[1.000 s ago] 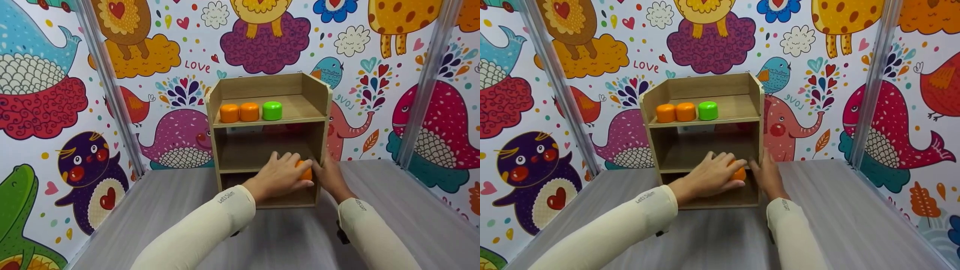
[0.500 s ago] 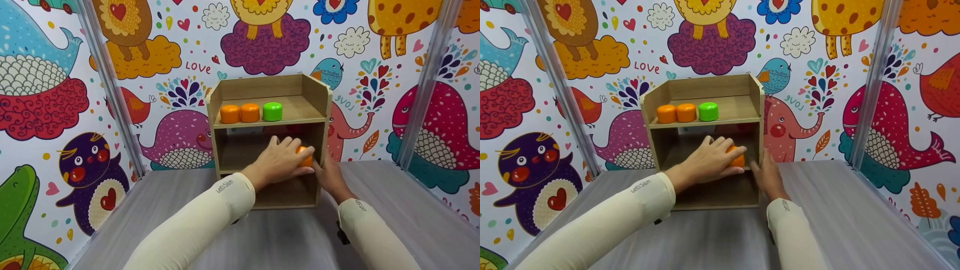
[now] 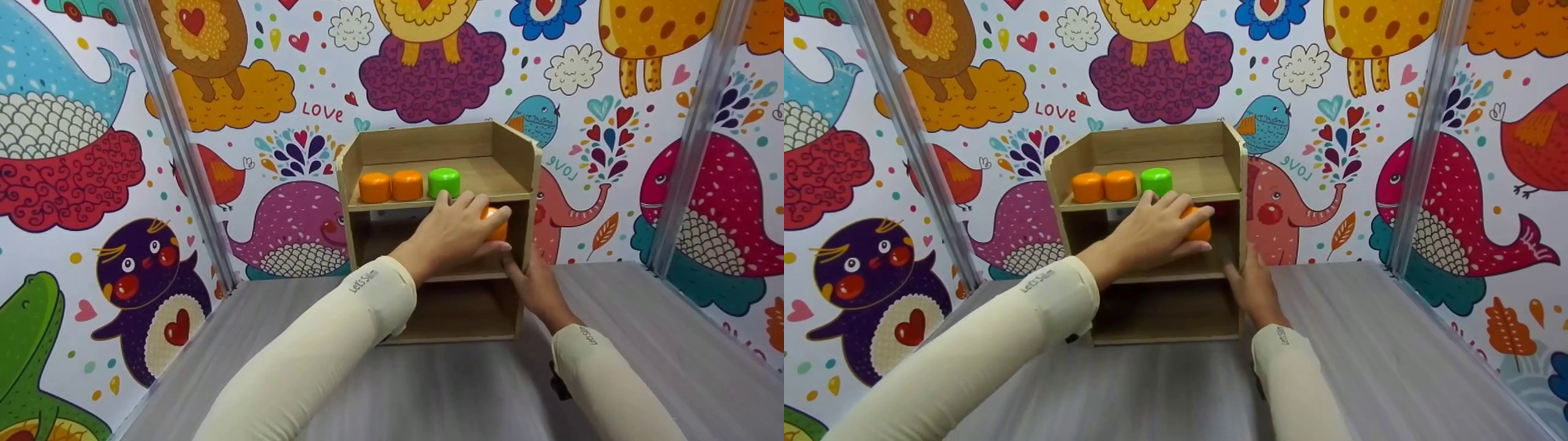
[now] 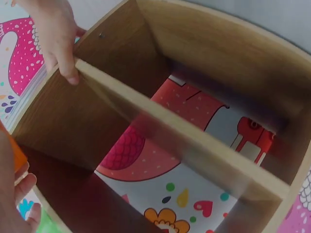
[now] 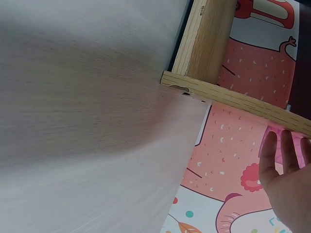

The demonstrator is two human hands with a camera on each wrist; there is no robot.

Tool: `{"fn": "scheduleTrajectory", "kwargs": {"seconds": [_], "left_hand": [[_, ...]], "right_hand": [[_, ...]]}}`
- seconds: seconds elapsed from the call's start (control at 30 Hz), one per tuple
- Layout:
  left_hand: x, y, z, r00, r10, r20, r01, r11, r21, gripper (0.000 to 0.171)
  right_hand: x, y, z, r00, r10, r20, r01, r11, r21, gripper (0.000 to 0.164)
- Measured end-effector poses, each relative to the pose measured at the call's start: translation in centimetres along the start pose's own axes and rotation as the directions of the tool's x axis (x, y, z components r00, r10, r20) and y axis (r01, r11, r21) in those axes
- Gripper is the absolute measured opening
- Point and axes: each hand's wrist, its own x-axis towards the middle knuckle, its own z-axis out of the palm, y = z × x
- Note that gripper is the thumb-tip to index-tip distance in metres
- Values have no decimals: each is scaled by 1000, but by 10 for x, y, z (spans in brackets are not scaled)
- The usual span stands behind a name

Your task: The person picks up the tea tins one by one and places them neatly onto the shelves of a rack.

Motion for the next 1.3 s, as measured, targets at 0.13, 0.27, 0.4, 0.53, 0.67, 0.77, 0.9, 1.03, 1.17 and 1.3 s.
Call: {"fn": "scheduleTrajectory", "kwargs": {"seconds": [0.13, 0.27, 0.4, 0.53, 0.67, 0.77, 0.9, 1.03, 1.17, 1.3], "left_hand": [[3, -6, -5, 999, -6, -32, 7, 1000, 21, 61], [6, -11, -9, 999, -13, -52, 16, 999, 49, 60], [10, -15, -12, 999, -22, -42, 24, 998, 54, 59], [16, -17, -16, 999, -43, -15, 43, 998, 49, 60], [24, -20, -21, 998, -67, -5, 67, 997, 32, 61], [29, -24, -25, 996, -93, -12, 93, 995, 22, 61], [35, -28, -29, 990, -141, -12, 141, 990, 6, 61], [39, -31, -30, 982, -187, 5, 187, 982, -12, 63], [42, -32, -26, 976, -218, 15, 219, 976, -7, 64], [46, -31, -19, 967, -254, 10, 253, 967, 19, 62]], "right_hand": [[0, 0, 1, 1000, -4, -1, 4, 1000, -3, 80], [-1, -1, 1, 1000, 6, 3, -6, 1000, 14, 76], [-2, -1, 1, 1000, 4, 6, -5, 1000, 20, 74], [-2, 0, 2, 1000, 9, 10, -9, 1000, 29, 76], [-2, 0, 1, 1000, 13, 11, -13, 999, 35, 77], [-2, 0, 1, 1000, 7, 7, -7, 1000, 29, 75], [-2, -1, 0, 1000, 12, 2, -12, 999, 29, 74], [-3, -2, 0, 999, 32, 7, -32, 998, 45, 75], [-4, -2, 0, 999, 37, 6, -37, 998, 44, 74], [-3, -1, 1, 1000, 25, 4, -25, 998, 50, 72]]}}
